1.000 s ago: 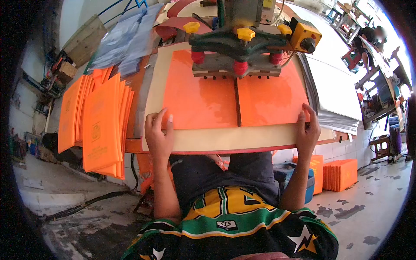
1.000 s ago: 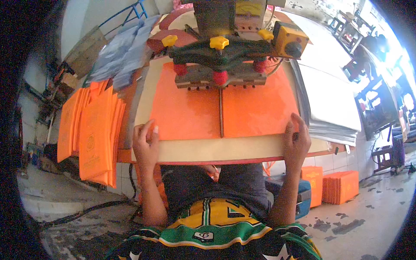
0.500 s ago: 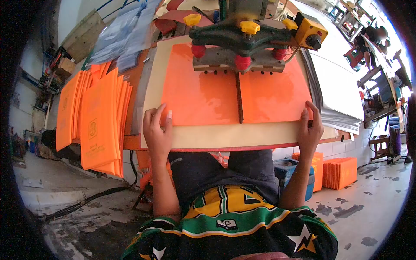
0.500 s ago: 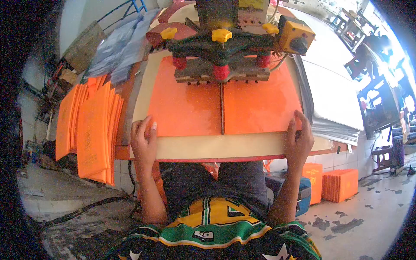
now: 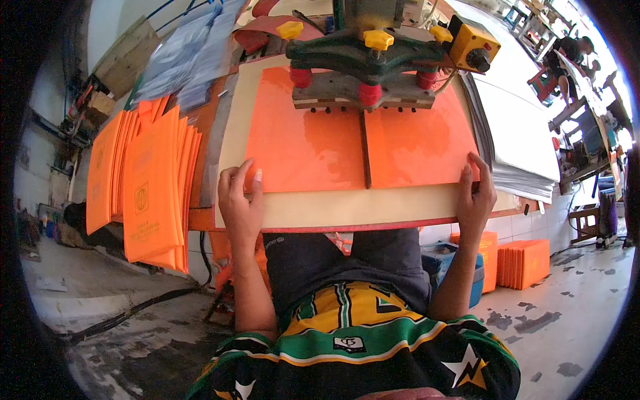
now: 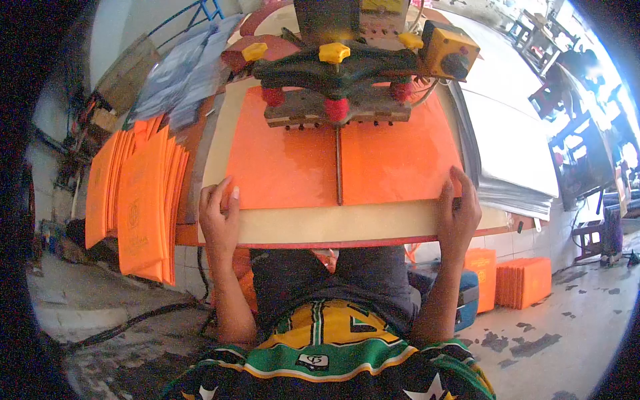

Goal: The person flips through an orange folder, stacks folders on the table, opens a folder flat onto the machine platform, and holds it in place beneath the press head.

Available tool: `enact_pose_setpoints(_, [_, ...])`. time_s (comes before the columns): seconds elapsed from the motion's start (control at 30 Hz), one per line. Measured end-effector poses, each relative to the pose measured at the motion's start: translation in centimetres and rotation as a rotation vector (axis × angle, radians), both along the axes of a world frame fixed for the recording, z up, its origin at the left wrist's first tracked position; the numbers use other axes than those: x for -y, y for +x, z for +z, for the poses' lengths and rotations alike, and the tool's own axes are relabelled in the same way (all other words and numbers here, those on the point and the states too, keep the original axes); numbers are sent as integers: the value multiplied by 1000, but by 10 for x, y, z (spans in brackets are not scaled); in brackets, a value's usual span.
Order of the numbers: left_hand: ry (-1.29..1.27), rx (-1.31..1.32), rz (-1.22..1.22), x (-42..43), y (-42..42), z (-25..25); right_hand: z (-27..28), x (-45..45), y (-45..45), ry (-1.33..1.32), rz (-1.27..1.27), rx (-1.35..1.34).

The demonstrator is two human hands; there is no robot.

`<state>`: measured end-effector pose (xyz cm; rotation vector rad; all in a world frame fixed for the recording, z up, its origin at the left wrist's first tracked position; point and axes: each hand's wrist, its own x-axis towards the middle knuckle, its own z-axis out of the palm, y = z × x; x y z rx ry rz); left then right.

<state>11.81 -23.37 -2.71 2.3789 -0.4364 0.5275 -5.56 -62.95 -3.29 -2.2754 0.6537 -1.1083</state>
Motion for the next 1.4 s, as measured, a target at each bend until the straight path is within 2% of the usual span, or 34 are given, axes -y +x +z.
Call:
enact_pose_setpoints(0.13, [0, 11, -8, -2, 2, -2, 3, -3, 1, 61, 0, -13])
enact_pose_setpoints(0.23, [-68, -24, -16, -4, 2, -4, -4, 3, -2, 12, 19, 11])
enact_pose_setpoints(0.33, [-218, 16, -69, -13, 7, -12, 9, -4, -6, 87, -4, -71])
enact_pose_setpoints(0.4, [-481, -77, -166, -20, 12, -17, 5, -2, -5, 51, 6, -34])
enact_pose_setpoints(0.7, [-704, 3, -411, -25, 0, -16, -7, 5, -12, 40, 153, 127])
enact_pose_setpoints(0.73, [-704, 2, -410, -25, -1, -14, -6, 3, -14, 59, 161, 133])
enact_pose_setpoints(0.8, [-793, -203, -208, -25, -1, -6, -4, 4, -20, 90, 191, 115])
enact_pose_setpoints(0.93, [-901, -271, -177, -20, 8, -4, -3, 4, -18, 185, 253, 162])
enact_pose_setpoints(1.0, [-1110, -432, -154, -18, 8, 5, -1, 0, -12, 244, 195, 160])
enact_pose_setpoints(1.03, [-1112, -433, -155, -16, 6, 11, -1, -1, -10, 307, 139, 155])
enact_pose_setpoints(1.1, [-951, -592, -187, -4, 2, 26, -1, 2, -7, 286, 90, 135])
enact_pose_setpoints(1.13, [-954, -589, -183, -2, 5, 22, -2, 5, -6, 265, 42, 117])
enact_pose_setpoints(1.2, [-416, -14, -128, 4, 18, -3, -8, 13, -5, 265, 57, 117])
enact_pose_setpoints(1.27, [-507, 20, -181, 3, 29, -7, -6, 22, -6, 269, 55, 118])
enact_pose_setpoints(1.3, [-561, -112, -188, 0, 28, -3, -1, 26, -5, 355, 126, 63])
enact_pose_setpoints(1.4, [-483, -219, -134, -5, 29, 18, -1, 49, -2, 463, 265, -2])
